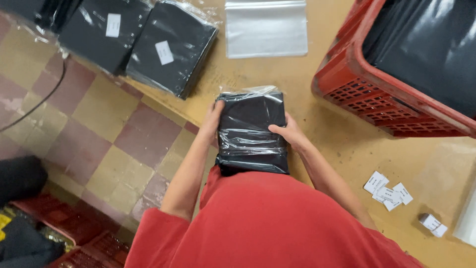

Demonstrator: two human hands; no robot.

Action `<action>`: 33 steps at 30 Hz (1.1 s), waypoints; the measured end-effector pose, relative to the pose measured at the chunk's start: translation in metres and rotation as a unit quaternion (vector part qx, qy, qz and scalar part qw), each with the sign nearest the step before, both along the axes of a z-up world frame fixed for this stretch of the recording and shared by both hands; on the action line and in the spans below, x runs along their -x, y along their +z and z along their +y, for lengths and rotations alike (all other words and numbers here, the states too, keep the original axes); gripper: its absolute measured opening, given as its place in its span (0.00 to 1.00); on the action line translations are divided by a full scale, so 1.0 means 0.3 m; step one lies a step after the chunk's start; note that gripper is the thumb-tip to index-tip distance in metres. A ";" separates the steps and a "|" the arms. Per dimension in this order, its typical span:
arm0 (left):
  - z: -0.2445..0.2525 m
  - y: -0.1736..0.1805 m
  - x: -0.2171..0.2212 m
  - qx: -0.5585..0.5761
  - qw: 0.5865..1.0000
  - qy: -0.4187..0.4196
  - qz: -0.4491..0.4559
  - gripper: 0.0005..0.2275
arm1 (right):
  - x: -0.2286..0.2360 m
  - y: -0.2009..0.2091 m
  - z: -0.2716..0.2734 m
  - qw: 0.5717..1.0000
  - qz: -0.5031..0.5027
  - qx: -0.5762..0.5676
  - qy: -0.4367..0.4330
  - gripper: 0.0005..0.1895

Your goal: The person repeatedly places black rectangular items into clear plastic bags, seals them, and affixes small white labels. They then stack the packaged items on the table and transfer them into a red plastic crate.

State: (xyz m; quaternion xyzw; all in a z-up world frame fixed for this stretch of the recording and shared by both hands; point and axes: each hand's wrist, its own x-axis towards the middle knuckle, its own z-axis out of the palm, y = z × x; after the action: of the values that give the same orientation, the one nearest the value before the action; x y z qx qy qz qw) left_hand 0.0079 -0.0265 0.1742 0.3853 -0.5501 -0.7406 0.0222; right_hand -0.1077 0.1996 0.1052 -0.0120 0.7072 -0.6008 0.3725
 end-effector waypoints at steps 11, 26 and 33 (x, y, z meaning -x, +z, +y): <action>-0.011 -0.097 -0.095 0.105 0.986 -0.126 0.012 0.30 | 0.115 -0.096 -0.064 0.996 -0.023 0.028 -0.083 0.25; 0.020 -0.209 -0.075 0.135 0.987 -0.082 -0.032 0.34 | 0.165 -0.245 -0.031 0.994 0.005 0.020 -0.110 0.21; 0.036 -0.169 -0.132 0.133 0.984 -0.112 -0.023 0.42 | -0.015 -0.002 -0.003 0.995 0.066 -0.067 -0.026 0.28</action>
State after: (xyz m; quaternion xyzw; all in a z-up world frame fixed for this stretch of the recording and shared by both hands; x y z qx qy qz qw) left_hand 0.0475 -0.0156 0.1237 0.3314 -0.6837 -0.6497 -0.0226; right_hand -0.1033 0.1987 0.1046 -0.0085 0.7689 -0.5594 0.3097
